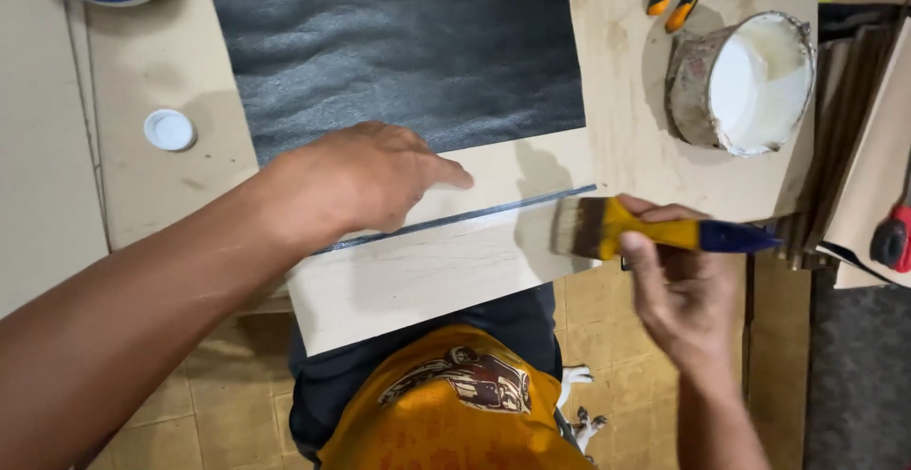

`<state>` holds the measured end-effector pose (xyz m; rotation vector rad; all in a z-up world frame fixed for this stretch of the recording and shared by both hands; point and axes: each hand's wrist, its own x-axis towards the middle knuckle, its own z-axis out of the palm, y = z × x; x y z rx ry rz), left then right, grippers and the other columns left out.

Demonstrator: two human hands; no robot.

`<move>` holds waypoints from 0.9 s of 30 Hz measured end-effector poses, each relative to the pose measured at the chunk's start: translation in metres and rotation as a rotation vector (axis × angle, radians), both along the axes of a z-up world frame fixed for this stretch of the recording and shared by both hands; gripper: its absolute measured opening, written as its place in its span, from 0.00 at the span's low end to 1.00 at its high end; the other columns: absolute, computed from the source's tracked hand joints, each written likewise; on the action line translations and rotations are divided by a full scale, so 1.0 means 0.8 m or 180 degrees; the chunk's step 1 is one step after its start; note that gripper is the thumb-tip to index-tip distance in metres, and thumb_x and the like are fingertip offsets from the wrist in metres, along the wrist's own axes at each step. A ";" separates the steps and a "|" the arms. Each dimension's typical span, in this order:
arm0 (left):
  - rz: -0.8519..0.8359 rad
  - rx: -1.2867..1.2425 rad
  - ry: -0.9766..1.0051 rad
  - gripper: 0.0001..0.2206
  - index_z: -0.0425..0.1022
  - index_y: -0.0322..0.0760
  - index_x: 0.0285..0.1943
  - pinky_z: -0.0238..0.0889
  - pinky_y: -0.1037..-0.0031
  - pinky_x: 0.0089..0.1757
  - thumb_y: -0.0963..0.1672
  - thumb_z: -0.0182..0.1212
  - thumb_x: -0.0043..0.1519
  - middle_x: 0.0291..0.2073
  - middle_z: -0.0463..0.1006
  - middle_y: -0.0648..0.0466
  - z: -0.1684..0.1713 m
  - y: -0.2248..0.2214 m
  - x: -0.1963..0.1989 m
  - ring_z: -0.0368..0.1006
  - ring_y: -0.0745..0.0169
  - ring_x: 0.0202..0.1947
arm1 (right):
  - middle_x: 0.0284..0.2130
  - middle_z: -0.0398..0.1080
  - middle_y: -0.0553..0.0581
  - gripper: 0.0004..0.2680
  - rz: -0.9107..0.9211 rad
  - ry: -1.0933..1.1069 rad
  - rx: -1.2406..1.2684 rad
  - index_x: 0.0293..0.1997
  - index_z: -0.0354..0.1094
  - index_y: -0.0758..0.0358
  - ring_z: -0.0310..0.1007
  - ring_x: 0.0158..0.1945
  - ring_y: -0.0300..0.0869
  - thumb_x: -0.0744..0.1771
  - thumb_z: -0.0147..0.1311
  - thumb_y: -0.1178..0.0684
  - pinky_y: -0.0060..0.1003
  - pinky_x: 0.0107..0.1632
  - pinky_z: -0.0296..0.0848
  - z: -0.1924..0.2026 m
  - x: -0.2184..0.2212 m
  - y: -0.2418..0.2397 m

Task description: The person applies glue to a cardboard surface using a brush and then carefully adheres a black vinyl sheet to it, smoothing it out by hand and trimming edges.

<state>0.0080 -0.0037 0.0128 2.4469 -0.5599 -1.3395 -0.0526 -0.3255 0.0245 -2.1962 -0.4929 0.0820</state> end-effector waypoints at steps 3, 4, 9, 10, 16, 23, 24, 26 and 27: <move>-0.0024 0.0093 0.0004 0.39 0.52 0.81 0.78 0.63 0.61 0.59 0.35 0.43 0.64 0.74 0.57 0.58 -0.001 0.000 0.000 0.51 0.48 0.74 | 0.57 0.70 0.63 0.06 -0.0210 0.0477 0.0715 0.53 0.63 0.61 0.72 0.63 0.47 0.71 0.51 0.59 0.39 0.70 0.75 -0.029 -0.013 0.013; -0.0007 0.0087 0.0013 0.39 0.52 0.81 0.78 0.63 0.61 0.59 0.35 0.43 0.64 0.74 0.57 0.58 -0.009 0.000 0.000 0.51 0.48 0.74 | 0.57 0.70 0.63 0.06 -0.0194 0.0488 0.0708 0.53 0.63 0.61 0.72 0.63 0.47 0.71 0.51 0.59 0.39 0.70 0.75 -0.028 -0.015 0.022; 0.0028 -0.0364 -0.0313 0.33 0.61 0.77 0.74 0.57 0.58 0.62 0.37 0.43 0.65 0.71 0.61 0.54 -0.034 0.006 0.002 0.54 0.40 0.72 | 0.50 0.74 0.70 0.08 -0.0352 0.0212 0.0205 0.51 0.62 0.68 0.80 0.52 0.50 0.70 0.53 0.57 0.36 0.49 0.86 -0.025 -0.030 0.072; 0.0074 -0.0341 -0.0294 0.33 0.61 0.77 0.74 0.57 0.58 0.62 0.37 0.43 0.65 0.71 0.61 0.54 -0.025 0.007 0.002 0.54 0.40 0.72 | 0.50 0.74 0.70 0.08 -0.0306 0.0237 0.0223 0.51 0.62 0.68 0.80 0.52 0.50 0.70 0.53 0.57 0.36 0.49 0.86 -0.028 -0.035 0.084; 0.0035 -0.0381 -0.0235 0.27 0.64 0.68 0.74 0.65 0.57 0.56 0.41 0.54 0.67 0.69 0.65 0.52 -0.010 0.010 0.005 0.62 0.45 0.66 | 0.47 0.72 0.68 0.09 -0.0236 0.0033 0.0433 0.51 0.62 0.70 0.77 0.58 0.53 0.69 0.54 0.57 0.38 0.59 0.82 -0.046 -0.069 0.142; 0.0119 -0.0527 -0.0109 0.30 0.63 0.68 0.74 0.52 0.58 0.65 0.38 0.56 0.65 0.78 0.51 0.50 -0.022 0.011 0.009 0.48 0.44 0.76 | 0.47 0.71 0.66 0.09 -0.0114 -0.0220 0.0422 0.51 0.63 0.68 0.76 0.56 0.52 0.68 0.55 0.56 0.39 0.59 0.77 -0.055 -0.094 0.201; -0.0022 -0.0508 -0.0244 0.35 0.62 0.71 0.74 0.52 0.59 0.65 0.36 0.58 0.62 0.78 0.48 0.45 -0.037 0.006 0.013 0.47 0.42 0.76 | 0.47 0.71 0.65 0.10 -0.0058 -0.0146 0.0522 0.52 0.63 0.67 0.76 0.56 0.52 0.68 0.56 0.56 0.39 0.59 0.77 -0.056 -0.097 0.206; 0.0026 -0.0398 -0.0130 0.35 0.61 0.72 0.75 0.54 0.59 0.65 0.35 0.55 0.63 0.79 0.47 0.47 -0.012 0.008 0.009 0.47 0.42 0.77 | 0.48 0.71 0.66 0.10 -0.0019 0.0005 0.0625 0.53 0.63 0.67 0.76 0.58 0.53 0.69 0.56 0.55 0.40 0.60 0.76 -0.048 -0.100 0.205; 0.0116 -0.0261 -0.0028 0.35 0.60 0.72 0.76 0.56 0.58 0.64 0.35 0.53 0.65 0.80 0.45 0.48 0.001 0.011 0.008 0.46 0.43 0.77 | 0.50 0.71 0.67 0.11 0.0063 0.0153 0.0755 0.53 0.62 0.67 0.76 0.60 0.54 0.69 0.55 0.53 0.41 0.62 0.75 -0.046 -0.099 0.206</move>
